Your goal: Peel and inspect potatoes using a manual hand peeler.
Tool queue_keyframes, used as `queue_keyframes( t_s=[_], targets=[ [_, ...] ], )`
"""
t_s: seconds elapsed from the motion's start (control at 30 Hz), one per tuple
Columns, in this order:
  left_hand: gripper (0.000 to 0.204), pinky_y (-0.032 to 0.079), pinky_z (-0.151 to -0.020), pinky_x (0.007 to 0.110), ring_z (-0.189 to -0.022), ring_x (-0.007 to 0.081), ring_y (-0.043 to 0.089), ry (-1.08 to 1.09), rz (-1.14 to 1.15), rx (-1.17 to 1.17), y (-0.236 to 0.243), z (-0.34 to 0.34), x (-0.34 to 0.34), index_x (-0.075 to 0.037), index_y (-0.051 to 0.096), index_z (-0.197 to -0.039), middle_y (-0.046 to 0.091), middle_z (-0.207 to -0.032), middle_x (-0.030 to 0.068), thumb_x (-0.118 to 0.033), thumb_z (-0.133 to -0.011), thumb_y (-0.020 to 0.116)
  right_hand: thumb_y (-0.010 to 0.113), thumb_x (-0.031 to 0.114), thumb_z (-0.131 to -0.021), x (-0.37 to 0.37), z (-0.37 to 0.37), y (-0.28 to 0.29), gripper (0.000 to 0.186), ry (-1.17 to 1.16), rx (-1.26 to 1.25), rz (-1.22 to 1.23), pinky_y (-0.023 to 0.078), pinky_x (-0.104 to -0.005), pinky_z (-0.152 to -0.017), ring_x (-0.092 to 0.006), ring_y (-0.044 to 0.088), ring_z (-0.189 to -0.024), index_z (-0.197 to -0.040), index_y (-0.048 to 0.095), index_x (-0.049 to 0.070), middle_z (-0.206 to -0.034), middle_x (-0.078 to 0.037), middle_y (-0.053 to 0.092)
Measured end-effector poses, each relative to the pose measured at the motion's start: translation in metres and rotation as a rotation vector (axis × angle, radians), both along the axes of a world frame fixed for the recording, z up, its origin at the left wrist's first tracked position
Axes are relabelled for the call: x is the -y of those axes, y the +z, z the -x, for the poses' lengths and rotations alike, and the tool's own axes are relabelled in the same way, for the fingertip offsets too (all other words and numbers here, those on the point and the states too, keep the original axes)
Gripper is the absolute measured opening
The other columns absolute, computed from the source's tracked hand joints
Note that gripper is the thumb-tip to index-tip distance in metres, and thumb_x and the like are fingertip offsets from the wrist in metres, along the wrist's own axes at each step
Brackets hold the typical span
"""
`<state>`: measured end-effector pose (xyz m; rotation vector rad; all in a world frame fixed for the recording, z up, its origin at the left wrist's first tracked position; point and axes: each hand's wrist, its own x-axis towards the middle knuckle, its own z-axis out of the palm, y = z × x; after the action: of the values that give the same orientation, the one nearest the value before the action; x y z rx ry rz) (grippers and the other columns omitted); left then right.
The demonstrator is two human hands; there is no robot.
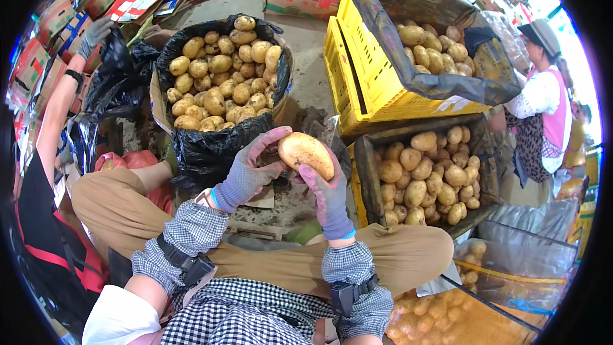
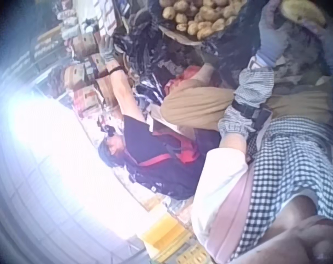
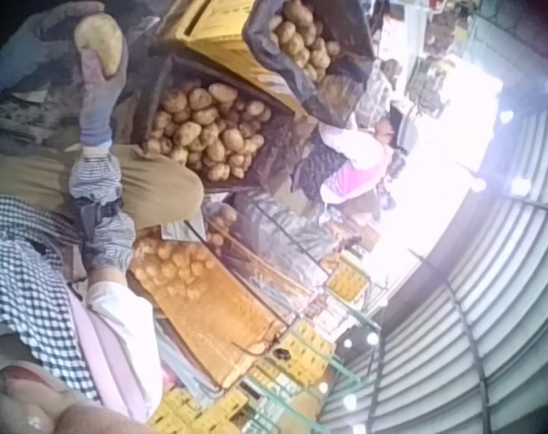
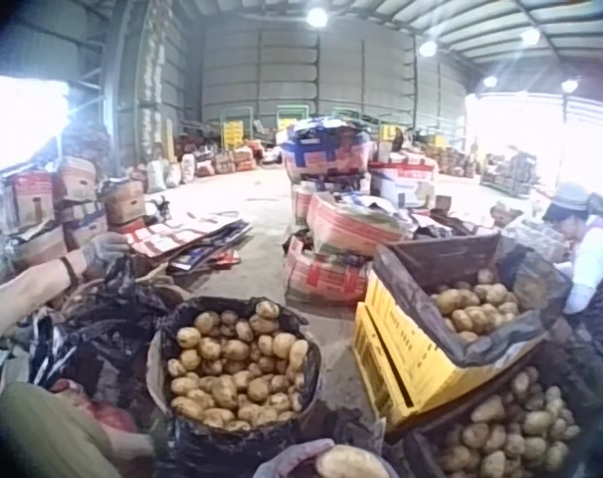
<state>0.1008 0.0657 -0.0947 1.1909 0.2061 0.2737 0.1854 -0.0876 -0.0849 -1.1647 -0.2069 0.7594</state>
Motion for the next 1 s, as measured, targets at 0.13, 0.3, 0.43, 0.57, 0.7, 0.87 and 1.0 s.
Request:
queue_keyframes(
  t_s=[0.13, 0.3, 0.43, 0.57, 0.7, 0.87, 1.0],
  targets=[
    [0.061, 0.043, -0.099, 0.028, -0.117, 0.0131, 0.052, -0.002, 0.005, -0.01, -0.001, -0.004, 0.0, -0.005, 0.042, -0.138, 0.052, -0.13, 0.0039, 0.012, -0.082, 0.059, 0.068, 0.021, -0.086, 0.001, -0.002, -0.011, 0.053, -0.015, -0.08, -0.059, 0.054, -0.0281, -0.078, -0.0158, 0.061, -0.101, -0.131, 0.047, 0.003, -0.117, -0.008, 0.06],
    [0.058, 0.043, -0.1, 0.03, -0.12, 0.0151, 0.05, -0.039, 0.115, 0.043, 0.003, -0.003, 0.003, -0.007, 0.042, -0.139, 0.046, -0.136, 0.0052, 0.009, -0.086, 0.057, 0.064, 0.029, -0.087, -0.006, 0.001, -0.016, 0.05, -0.028, -0.153, -0.066, 0.051, -0.0272, -0.073, -0.0156, 0.061, -0.091, -0.127, 0.05, 0.004, -0.111, -0.007, 0.062],
    [0.045, 0.048, -0.091, 0.034, -0.113, 0.0201, 0.055, -0.019, -0.677, -0.04, -0.005, -0.015, -0.012, -0.006, 0.055, -0.128, 0.049, -0.132, 0.0114, -0.012, -0.084, 0.065, 0.065, 0.032, -0.088, 0.037, -0.047, -0.021, 0.05, -0.532, -0.404, -0.549, 0.053, -0.0294, -0.072, -0.0183, 0.059, -0.083, -0.124, 0.052, 0.002, -0.109, -0.01, 0.061],
    [0.051, 0.047, -0.093, 0.039, -0.114, 0.0323, 0.056, 0.36, -1.21, -0.355, -0.025, -0.032, -0.124, -0.001, 0.053, -0.127, 0.058, -0.124, 0.0198, -0.02, -0.081, 0.065, 0.059, 0.038, -0.091, 0.082, -0.08, 0.007, 0.061, -0.751, -0.185, -0.596, 0.053, -0.0256, -0.077, -0.0173, 0.057, -0.088, -0.13, 0.045, -0.007, -0.116, -0.013, 0.059],
    [0.058, 0.044, -0.098, 0.038, -0.117, 0.0331, 0.055, 0.02, -1.152, -1.185, -0.057, -0.051, -0.235, -0.005, 0.059, -0.123, 0.059, -0.124, 0.0195, -0.043, -0.079, 0.062, 0.051, 0.041, -0.095, 0.065, -0.064, -0.003, 0.061, -0.576, -0.052, -0.458, 0.051, -0.0265, -0.08, -0.0153, 0.054, -0.095, -0.137, 0.04, -0.003, -0.123, -0.01, 0.055],
    [0.059, 0.052, -0.085, 0.041, -0.108, 0.0264, 0.059, -0.285, -1.041, -1.412, -0.097, -0.073, -0.283, -0.011, 0.054, -0.129, 0.058, -0.123, 0.0159, -0.049, -0.085, 0.06, 0.045, 0.038, -0.098, 0.032, -0.056, -0.012, 0.053, -0.602, -0.214, -0.242, 0.05, -0.0262, -0.075, -0.0141, 0.054, -0.088, -0.136, 0.043, 0.001, -0.116, -0.007, 0.058],
    [0.058, 0.052, -0.085, 0.042, -0.108, 0.0257, 0.06, -0.123, -0.87, -1.44, -0.112, -0.082, -0.275, -0.013, 0.049, -0.132, 0.056, -0.124, 0.015, -0.046, -0.086, 0.061, 0.046, 0.034, -0.098, 0.024, -0.056, -0.014, 0.047, -0.638, -0.243, -0.164, 0.05, -0.0253, -0.072, -0.0129, 0.055, -0.085, -0.134, 0.048, 0.004, -0.114, -0.005, 0.058]
  ],
)
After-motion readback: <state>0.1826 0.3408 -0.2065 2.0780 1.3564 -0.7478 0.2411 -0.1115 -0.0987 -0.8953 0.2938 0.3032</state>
